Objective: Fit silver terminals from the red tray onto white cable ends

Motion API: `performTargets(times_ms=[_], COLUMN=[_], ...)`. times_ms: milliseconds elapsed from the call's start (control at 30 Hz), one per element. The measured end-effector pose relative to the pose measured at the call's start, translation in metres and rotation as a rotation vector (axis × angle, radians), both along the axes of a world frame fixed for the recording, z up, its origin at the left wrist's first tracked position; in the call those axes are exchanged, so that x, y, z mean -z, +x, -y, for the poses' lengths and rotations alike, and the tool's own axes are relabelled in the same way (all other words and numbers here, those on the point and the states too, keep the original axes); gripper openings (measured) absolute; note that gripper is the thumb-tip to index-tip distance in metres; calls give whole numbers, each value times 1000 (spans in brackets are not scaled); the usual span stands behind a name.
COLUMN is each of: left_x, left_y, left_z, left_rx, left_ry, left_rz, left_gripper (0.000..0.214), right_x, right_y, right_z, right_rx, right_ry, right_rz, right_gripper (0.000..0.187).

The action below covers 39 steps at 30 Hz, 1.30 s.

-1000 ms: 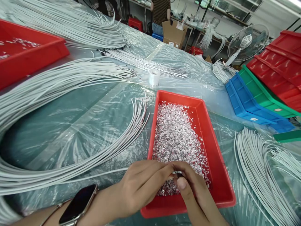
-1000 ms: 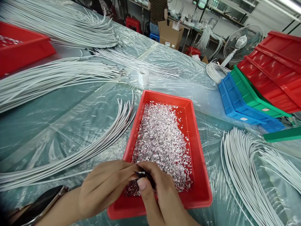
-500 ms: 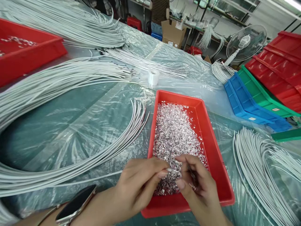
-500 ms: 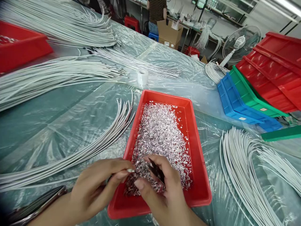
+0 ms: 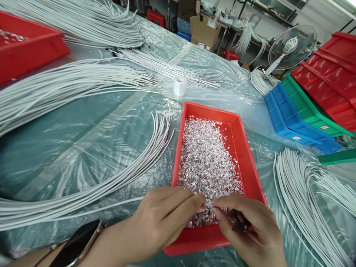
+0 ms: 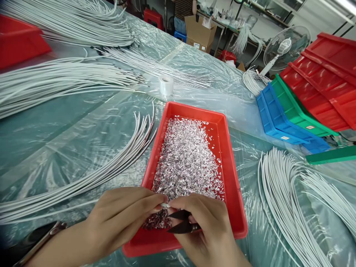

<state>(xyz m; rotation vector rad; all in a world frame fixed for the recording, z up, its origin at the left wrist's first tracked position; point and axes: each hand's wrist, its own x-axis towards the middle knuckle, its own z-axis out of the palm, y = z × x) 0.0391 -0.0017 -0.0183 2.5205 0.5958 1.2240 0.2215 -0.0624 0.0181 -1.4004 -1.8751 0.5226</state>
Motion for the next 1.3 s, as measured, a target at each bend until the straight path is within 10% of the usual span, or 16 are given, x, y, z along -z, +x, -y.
performTargets(times_ms=[333, 733, 1300], left_x=[1, -4, 3], left_y=[-1, -3, -5], left_z=[0, -2, 5], left_rx=[56, 199, 228], left_ry=[48, 155, 175], left_rz=[-87, -144, -125], left_gripper=[23, 34, 29], right_x=[-6, -19, -23], right_y=[5, 15, 14], right_z=[-1, -10, -14], right_rx=[-74, -174, -219], right_ry=[-101, -640, -781], right_rz=[78, -162, -232], right_gripper=[19, 20, 12])
